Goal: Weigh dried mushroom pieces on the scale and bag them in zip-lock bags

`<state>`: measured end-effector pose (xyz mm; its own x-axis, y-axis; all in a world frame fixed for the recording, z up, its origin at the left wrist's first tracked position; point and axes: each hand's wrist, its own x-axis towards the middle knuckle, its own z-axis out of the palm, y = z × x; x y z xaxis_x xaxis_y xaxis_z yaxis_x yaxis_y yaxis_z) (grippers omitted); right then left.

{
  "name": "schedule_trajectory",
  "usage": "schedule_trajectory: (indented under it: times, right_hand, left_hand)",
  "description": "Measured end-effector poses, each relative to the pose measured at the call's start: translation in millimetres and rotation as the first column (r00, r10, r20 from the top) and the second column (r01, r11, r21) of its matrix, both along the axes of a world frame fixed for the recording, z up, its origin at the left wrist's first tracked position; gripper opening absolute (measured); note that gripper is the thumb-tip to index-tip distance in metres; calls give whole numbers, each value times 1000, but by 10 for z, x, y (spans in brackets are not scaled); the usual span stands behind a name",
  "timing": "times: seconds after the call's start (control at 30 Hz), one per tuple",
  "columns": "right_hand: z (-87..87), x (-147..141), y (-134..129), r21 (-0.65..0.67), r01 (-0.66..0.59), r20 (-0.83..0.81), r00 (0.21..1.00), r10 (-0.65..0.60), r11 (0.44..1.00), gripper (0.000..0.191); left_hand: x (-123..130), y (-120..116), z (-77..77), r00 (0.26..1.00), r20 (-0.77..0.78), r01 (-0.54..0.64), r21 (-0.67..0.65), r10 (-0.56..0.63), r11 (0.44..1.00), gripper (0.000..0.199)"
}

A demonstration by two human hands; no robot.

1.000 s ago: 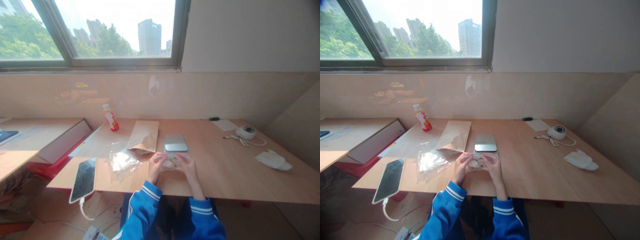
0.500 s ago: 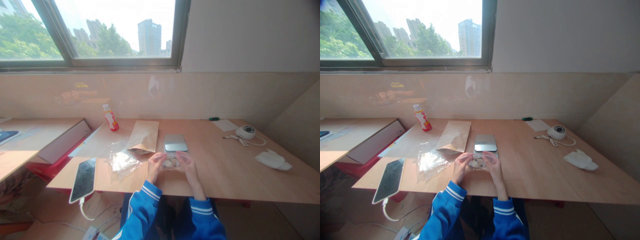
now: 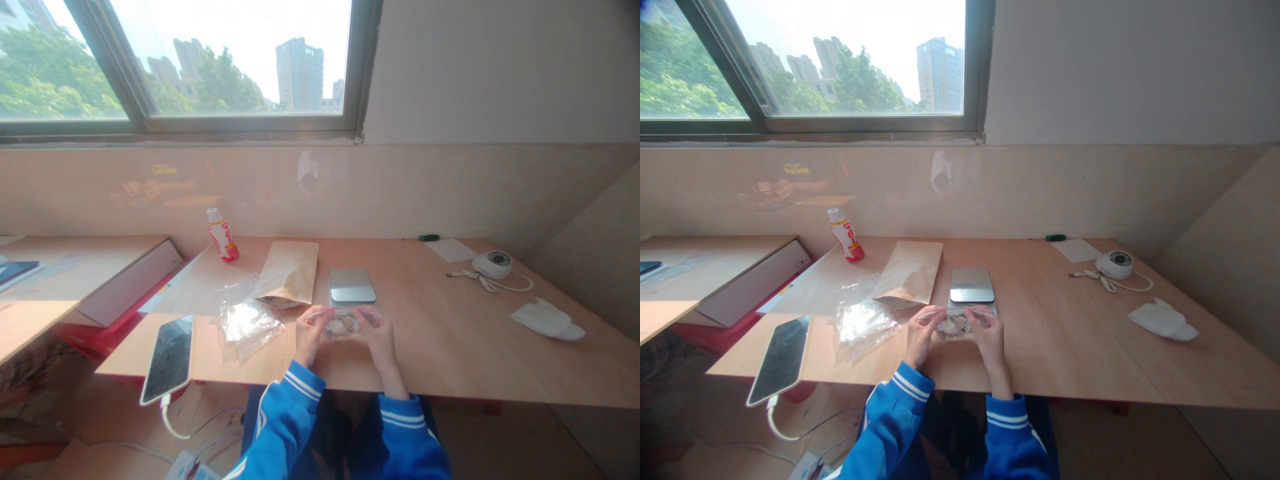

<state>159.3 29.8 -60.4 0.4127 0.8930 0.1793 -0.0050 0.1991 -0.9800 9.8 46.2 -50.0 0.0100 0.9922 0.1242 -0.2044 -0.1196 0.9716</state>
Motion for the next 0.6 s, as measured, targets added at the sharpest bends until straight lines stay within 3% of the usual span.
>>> schedule_trajectory:
  times: [0.13, 0.3, 0.6]
  right_hand:
    - [50, 17, -30, 5, -36, -18, 999, 36, 999, 27]
    - [143, 20, -82, -6, -246, -37, 969, 246, 969, 25]
    - [114, -20, -46, -14, -180, 52, 982, 181, 983, 23]
  left_hand:
    - [12, -15, 21, 999, 15, 37, -18, -37, 999, 22]
    - [41, -31, 60, 994, 1, 113, -25, -113, 993, 24]
    - [25, 1, 0, 995, -29, 99, -4, -99, 995, 22]
